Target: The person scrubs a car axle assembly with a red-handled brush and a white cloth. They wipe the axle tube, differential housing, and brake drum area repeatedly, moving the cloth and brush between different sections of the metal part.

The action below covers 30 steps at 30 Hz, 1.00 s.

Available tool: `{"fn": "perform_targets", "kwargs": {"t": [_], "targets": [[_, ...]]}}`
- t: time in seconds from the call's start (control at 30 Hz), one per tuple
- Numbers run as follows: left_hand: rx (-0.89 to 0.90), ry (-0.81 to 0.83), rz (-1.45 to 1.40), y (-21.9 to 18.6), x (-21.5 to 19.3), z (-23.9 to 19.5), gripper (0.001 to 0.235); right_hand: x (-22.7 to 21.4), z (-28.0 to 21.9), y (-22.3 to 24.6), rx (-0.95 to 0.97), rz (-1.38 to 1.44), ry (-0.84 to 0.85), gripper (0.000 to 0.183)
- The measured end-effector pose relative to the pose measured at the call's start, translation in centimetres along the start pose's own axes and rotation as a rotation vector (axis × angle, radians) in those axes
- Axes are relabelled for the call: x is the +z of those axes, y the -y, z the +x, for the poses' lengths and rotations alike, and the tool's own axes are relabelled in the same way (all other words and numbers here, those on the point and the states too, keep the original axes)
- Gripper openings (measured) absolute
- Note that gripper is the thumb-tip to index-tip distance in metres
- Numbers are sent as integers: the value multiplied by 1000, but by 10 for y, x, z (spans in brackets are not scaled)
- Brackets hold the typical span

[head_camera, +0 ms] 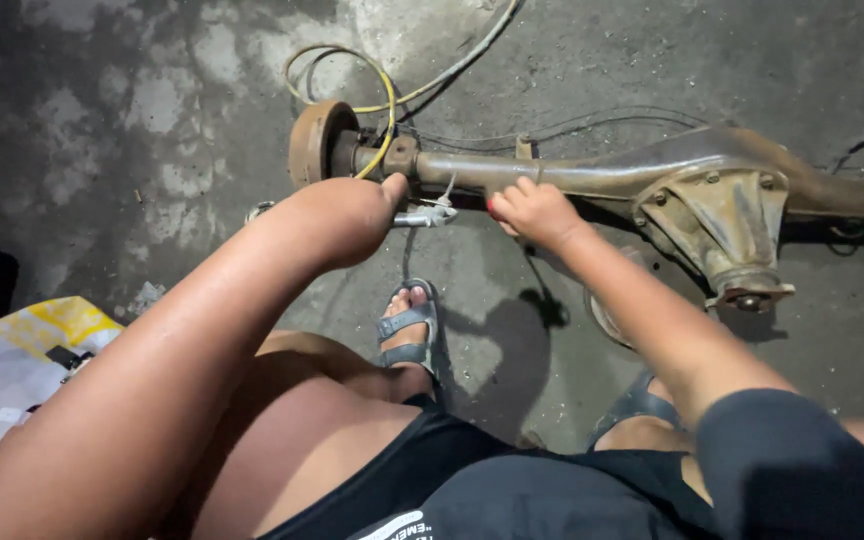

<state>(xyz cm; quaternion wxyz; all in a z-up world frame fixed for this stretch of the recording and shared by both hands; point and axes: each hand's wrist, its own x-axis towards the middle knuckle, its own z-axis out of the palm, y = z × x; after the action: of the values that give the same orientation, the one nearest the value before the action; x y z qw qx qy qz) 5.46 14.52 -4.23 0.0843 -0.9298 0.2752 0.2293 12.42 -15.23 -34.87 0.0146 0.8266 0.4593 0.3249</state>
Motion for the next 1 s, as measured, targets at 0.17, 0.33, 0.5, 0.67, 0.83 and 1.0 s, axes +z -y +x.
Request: {"fn": "perform_targets", "kwargs": {"t": [0.17, 0.33, 0.5, 0.67, 0.83, 1.0], "targets": [[-26, 27, -69, -1, -16, -8, 60, -1, 19, 8, -53, -25, -100, 18], [14, -60, 37, 0, -34, -13, 53, 25, 54, 41, -77, 51, -150, 18], [49, -149, 172, -6, -52, -16, 54, 31, 33, 17, -154, -23, -120, 23], [10, -65, 61, 8, -54, -7, 60, 3, 27, -12, -177, 90, -111, 24], [-67, 68, -68, 18, -55, -13, 67, -5, 42, -14, -207, 184, -204, 35], [-104, 82, -164, 19, -72, -25, 58, -5, 45, -17, -129, 143, -114, 60]]}}
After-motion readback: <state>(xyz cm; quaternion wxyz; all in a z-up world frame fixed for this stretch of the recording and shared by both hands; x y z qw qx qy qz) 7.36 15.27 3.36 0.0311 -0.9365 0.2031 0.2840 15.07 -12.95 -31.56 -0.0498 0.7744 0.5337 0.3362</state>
